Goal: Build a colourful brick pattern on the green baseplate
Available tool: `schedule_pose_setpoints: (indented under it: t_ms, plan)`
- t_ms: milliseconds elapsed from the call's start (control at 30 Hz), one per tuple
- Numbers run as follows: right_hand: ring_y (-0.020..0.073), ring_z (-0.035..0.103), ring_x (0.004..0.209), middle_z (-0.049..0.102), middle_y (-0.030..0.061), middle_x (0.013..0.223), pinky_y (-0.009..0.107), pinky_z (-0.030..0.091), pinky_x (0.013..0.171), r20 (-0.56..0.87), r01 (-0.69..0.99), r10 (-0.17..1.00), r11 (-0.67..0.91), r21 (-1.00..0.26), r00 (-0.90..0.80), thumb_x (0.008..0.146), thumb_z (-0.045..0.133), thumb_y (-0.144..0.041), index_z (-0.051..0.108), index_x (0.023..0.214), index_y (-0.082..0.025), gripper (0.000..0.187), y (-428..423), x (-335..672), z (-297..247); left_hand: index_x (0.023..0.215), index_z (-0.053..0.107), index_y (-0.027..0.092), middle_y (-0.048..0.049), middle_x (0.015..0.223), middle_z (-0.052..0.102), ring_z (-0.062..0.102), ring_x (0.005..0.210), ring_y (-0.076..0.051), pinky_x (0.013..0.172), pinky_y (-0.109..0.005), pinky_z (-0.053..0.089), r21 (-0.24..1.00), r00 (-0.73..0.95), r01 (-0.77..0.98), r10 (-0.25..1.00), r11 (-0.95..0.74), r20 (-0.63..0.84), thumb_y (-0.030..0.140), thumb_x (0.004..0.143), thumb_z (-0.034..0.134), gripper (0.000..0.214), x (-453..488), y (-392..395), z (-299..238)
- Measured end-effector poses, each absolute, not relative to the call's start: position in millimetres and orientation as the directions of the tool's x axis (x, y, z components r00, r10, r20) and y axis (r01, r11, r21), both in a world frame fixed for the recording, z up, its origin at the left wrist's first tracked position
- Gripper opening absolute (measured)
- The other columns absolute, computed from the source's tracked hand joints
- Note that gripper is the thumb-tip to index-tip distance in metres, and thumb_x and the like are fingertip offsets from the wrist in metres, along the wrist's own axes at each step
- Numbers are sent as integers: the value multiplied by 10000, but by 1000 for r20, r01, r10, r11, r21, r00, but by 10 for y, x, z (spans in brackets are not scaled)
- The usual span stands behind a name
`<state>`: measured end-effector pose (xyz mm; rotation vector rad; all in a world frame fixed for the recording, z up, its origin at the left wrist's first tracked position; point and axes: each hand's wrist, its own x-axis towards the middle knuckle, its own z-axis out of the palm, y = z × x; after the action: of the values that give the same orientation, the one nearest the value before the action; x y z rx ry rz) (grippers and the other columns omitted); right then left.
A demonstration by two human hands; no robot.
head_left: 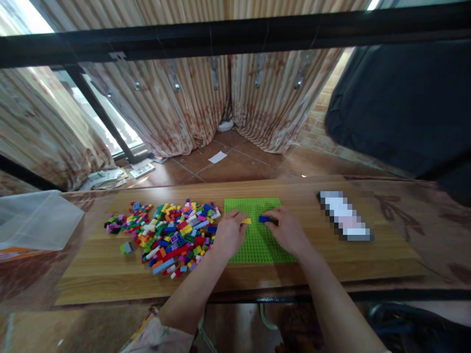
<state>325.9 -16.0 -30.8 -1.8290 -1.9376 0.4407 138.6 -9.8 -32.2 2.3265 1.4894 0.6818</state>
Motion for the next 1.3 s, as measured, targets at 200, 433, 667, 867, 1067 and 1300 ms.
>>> schedule_pose_setpoints:
  t_ms: [200,433,667,867,1067,1300]
  plan:
    - [194,577,912,622,64,977,329,440,857,65,870,995,93,-485,-71,795,592,-187,698,976,-201,210,-182,3249,-288,975,639,188,-39,937,625,586,886,-175,831,-304,488,491,356,766,910,-416,214,155,840,551,165,1404,-215,-304]
    - [186,578,903,621,56,973,327,440,849,86,856,990,138,-498,-110,786,591,-187,689,948,-208,191,-232,3240,-303,1007,627,195,-42,977,618,591,910,-163,826,-283,488,523,439,707,876,-475,201,189,867,527,171,1307,-238,-303]
    - [197,590,893,633,59,963,349,451,843,121,839,986,162,-519,-116,781,580,-193,687,919,-210,175,-239,3263,-325,997,633,202,-37,980,629,589,931,-162,854,-289,483,531,496,660,839,-531,222,177,872,511,177,1183,-207,-301]
    - [199,600,886,651,72,979,349,457,847,110,839,990,135,-527,-90,794,555,-164,675,954,-187,201,-255,3231,-279,1004,637,179,-55,976,638,603,912,-166,842,-292,491,585,440,656,872,-476,216,172,866,509,188,1195,-182,-311]
    - [207,593,947,659,71,987,354,450,883,125,822,985,165,-545,-115,803,540,-139,677,968,-186,219,-235,3166,-265,1034,621,176,-60,982,634,603,905,-180,820,-305,499,554,418,693,883,-462,213,151,856,498,217,1276,-151,-316]
    - [203,590,921,655,70,972,352,456,870,153,819,980,193,-540,-130,809,517,-128,683,957,-190,231,-197,3094,-293,1054,604,175,-62,996,628,607,896,-180,828,-311,503,541,392,715,895,-443,214,141,850,501,231,1272,-127,-334]
